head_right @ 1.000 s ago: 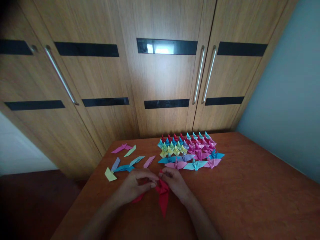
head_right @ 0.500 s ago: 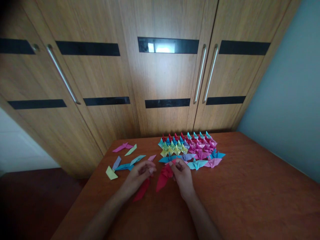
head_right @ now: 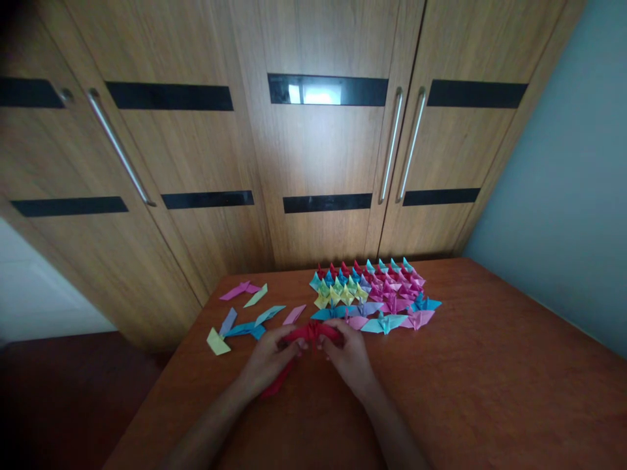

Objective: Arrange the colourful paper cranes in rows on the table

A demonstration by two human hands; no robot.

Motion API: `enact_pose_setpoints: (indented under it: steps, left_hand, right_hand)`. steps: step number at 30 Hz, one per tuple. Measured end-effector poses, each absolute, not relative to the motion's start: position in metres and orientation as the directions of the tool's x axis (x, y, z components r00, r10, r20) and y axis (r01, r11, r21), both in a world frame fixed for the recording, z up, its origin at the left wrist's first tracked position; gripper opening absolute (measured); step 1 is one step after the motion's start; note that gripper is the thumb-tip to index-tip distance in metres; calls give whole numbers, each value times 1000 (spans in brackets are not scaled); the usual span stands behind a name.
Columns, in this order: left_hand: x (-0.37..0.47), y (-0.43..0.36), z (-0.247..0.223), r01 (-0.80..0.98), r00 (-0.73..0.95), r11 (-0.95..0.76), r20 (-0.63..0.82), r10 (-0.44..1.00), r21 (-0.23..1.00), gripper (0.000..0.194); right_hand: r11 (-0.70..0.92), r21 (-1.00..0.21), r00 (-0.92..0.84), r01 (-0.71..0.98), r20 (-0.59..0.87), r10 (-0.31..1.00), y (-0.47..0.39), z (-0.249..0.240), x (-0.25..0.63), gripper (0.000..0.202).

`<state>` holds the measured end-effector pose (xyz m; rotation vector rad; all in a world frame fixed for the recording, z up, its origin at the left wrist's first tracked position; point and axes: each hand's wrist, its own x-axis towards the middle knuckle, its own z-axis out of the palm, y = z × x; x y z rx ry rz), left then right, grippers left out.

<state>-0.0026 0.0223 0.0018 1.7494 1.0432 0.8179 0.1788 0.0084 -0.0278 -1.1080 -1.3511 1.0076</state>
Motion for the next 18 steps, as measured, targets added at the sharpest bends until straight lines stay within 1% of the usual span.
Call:
enact_pose_setpoints:
  steps: [3, 5, 9, 12, 14, 15, 18]
  left_hand:
    - [-5, 21, 3, 354, 436, -269, 97, 895, 896, 18]
    - [-6, 21, 5, 389, 442, -308, 117, 889, 868, 17]
    - [-8, 20, 9, 443, 429, -353, 151, 890, 824, 16]
    - [-8, 20, 11, 464, 449, -348, 123, 885, 815, 17]
    - [-9, 20, 11, 430, 471, -324, 96, 877, 843, 16]
    - [-10, 21, 11, 391, 479, -297, 83, 874, 871, 16]
    - [-12, 21, 11, 195, 498, -136, 22, 867, 971, 17]
  right_hand:
    - [327, -905, -24, 272, 333, 942, 9, -32, 180, 16]
    - [358, -870, -48, 339, 363, 930, 9, -32, 181, 17]
    - [355, -850, -104, 390, 342, 934, 6, -29, 181, 23]
    - [355, -847, -156, 396, 319, 935, 4, -24, 179, 25]
    - [333, -872, -162, 358, 293, 942, 3, -21, 178, 25]
    - [304, -901, -165, 309, 264, 950, 2, -19, 178, 26]
    - [149, -988, -213, 47, 136, 968, -1, -16, 178, 30]
